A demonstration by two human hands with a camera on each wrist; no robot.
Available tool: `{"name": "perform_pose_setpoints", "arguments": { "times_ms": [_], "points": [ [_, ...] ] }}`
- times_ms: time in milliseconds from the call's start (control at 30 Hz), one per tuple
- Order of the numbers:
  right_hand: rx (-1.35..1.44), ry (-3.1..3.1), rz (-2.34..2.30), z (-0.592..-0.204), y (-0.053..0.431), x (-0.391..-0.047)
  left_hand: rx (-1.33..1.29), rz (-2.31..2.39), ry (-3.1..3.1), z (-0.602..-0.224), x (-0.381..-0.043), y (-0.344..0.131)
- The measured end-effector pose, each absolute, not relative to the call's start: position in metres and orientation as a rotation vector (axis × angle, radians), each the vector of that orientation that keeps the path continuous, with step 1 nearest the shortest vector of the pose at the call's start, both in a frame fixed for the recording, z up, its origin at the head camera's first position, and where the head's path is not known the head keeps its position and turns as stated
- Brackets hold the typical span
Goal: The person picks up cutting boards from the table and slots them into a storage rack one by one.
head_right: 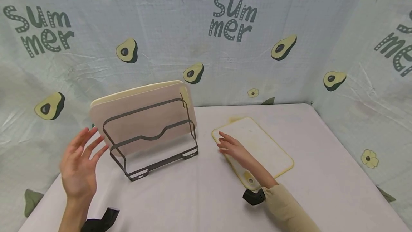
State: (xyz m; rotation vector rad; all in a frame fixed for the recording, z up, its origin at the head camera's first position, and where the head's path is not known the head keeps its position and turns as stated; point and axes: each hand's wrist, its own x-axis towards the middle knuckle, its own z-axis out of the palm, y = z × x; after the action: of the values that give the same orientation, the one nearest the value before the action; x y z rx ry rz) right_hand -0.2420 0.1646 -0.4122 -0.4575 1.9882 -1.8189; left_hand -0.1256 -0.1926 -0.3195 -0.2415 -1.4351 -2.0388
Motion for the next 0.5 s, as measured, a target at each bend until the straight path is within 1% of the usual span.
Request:
{"name": "perform_pose_setpoints", "arguments": {
  "times_ms": [100,300,400,433,500],
  "points": [
    [-0.476,2.024,-1.816,-0.410,0.175,-0.237,-0.316,-2.036,-1.528,-0.313,-0.123,-0.182],
    [-0.453,2.115,-1.788,-0.409,0.198,-0.228,-0.581,-2.091,-1.604,-0.311,-0.126,-0.157],
    [-0.438,2.152,-1.761,-0.413,0.213,-0.223,-0.577,-2.114,-1.687,-0.316,-0.127,-0.140],
    [-0.434,2.163,-1.748,-0.415,0.218,-0.222,-0.623,-2.125,-1.690,-0.324,-0.131,-0.136],
    [-0.431,2.181,-1.718,-0.417,0.228,-0.219,-0.611,-2.150,-1.755,-0.332,-0.134,-0.126]
  ]
}}
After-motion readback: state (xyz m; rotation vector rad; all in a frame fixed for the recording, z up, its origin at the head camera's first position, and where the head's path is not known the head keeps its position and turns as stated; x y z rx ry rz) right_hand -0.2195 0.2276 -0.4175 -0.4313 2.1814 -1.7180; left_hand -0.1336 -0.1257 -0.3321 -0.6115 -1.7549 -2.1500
